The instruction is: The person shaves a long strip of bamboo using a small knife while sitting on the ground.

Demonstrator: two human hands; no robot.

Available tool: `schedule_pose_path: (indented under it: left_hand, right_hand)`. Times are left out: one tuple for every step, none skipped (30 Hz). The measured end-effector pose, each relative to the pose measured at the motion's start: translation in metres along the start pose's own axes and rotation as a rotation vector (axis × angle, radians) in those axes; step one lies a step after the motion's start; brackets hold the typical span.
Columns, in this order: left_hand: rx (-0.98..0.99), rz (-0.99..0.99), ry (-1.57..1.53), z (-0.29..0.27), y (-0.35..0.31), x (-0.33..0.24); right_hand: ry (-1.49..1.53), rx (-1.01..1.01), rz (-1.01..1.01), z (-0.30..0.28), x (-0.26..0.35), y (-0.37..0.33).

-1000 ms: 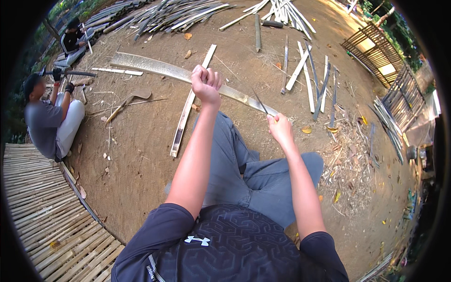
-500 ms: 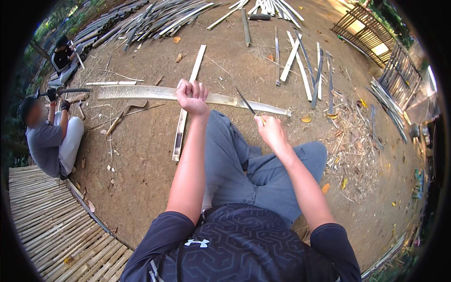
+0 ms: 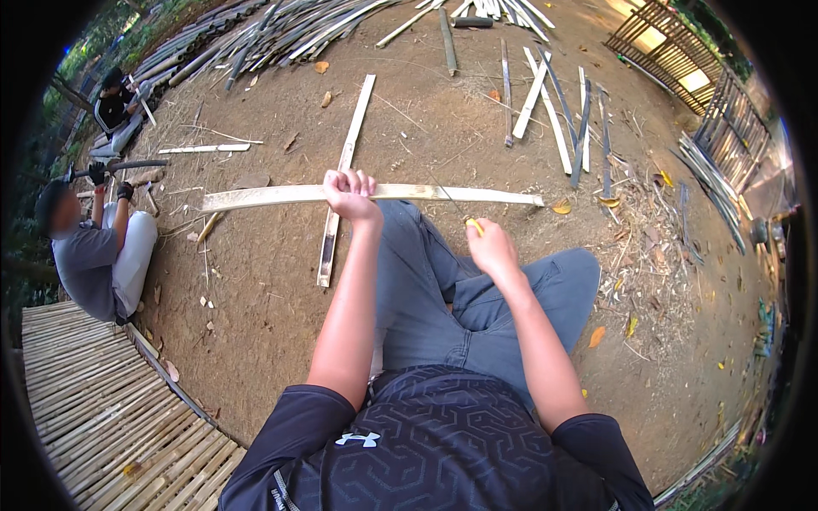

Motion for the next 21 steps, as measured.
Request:
schedule_pose_path:
  left_hand:
    - [-0.004, -0.003, 0.004, 0.001, -0.007, 0.009]
    - [-0.006, -0.006, 0.008, 0.001, -0.012, 0.016]
    - [-0.001, -0.016, 0.022, 0.009, -0.021, 0.015]
    - [0.013, -0.002, 0.034, 0.007, -0.02, 0.017]
    - [0.027, 0.012, 0.046, 0.005, -0.017, 0.015]
    - [0.041, 0.028, 0.054, 0.001, -0.011, 0.014]
    - [0.062, 0.048, 0.079, -0.008, -0.006, 0.017]
    - [0.105, 0.092, 0.152, -0.018, -0.003, 0.016]
    - [0.076, 0.097, 0.192, -0.027, -0.003, 0.022]
    - [0.048, 0.099, 0.234, -0.035, -0.007, 0.029]
    - [0.045, 0.024, 0.221, -0.044, -0.015, 0.043]
    - [0.063, -0.034, 0.289, -0.049, -0.023, 0.05]
    - [0.088, -0.059, 0.255, -0.053, -0.024, 0.052]
    - [0.111, -0.081, 0.222, -0.056, -0.023, 0.054]
    - [0.122, -0.085, 0.278, -0.058, -0.021, 0.056]
    - [0.132, -0.088, 0.334, -0.058, -0.019, 0.06]
    - [0.141, -0.09, 0.39, -0.059, -0.017, 0.064]
    - [0.129, -0.082, 0.385, -0.057, -0.015, 0.066]
    - [0.111, -0.099, 0.383, -0.058, -0.014, 0.066]
    - [0.094, -0.116, 0.381, -0.06, -0.013, 0.067]
    - [0.076, -0.125, 0.387, -0.061, -0.012, 0.066]
  right_hand:
    - [0.089, -0.009, 0.019, -0.004, -0.015, 0.001]
    - [0.179, -0.019, 0.039, -0.007, -0.03, 0.001]
    - [0.18, -0.061, 0.069, -0.013, -0.048, 0.001]
    - [0.177, -0.102, 0.094, -0.017, -0.064, 0.0]
    - [0.175, -0.143, 0.12, -0.02, -0.079, -0.001]
    - [0.179, -0.165, 0.123, -0.022, -0.089, -0.001]
    - [0.181, -0.187, 0.129, -0.023, -0.102, -0.001]
    - [0.182, -0.209, 0.135, -0.023, -0.113, -0.001]
    - [0.175, -0.261, 0.095, -0.023, -0.124, 0.0]
    - [0.276, -0.229, 0.113, -0.016, -0.141, 0.003]
    - [0.378, -0.195, 0.13, -0.011, -0.157, 0.008]
    - [0.484, -0.152, 0.137, -0.007, -0.161, 0.011]
    - [0.513, -0.14, 0.156, -0.007, -0.166, 0.011]
    - [0.541, -0.126, 0.174, -0.009, -0.171, 0.012]
    - [0.575, -0.104, 0.19, -0.005, -0.173, 0.013]
    - [0.545, -0.123, 0.185, -0.005, -0.172, 0.014]
    - [0.515, -0.14, 0.179, -0.005, -0.172, 0.016]
    - [0.487, -0.162, 0.177, -0.005, -0.172, 0.018]
    - [0.439, -0.169, 0.167, -0.002, -0.171, 0.018]
    - [0.351, -0.207, 0.145, 0.0, -0.169, 0.016]
    - [0.264, -0.247, 0.12, 0.001, -0.162, 0.014]
Point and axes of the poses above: each hand's wrist, its own y-axis towards the middle knuckle, its own z-axis out of the palm, x = y × z, the point moved 9 cm from there along y, towards the middle knuckle, and after that the axes turned 3 degrees about -y, right-handed, at the moved point
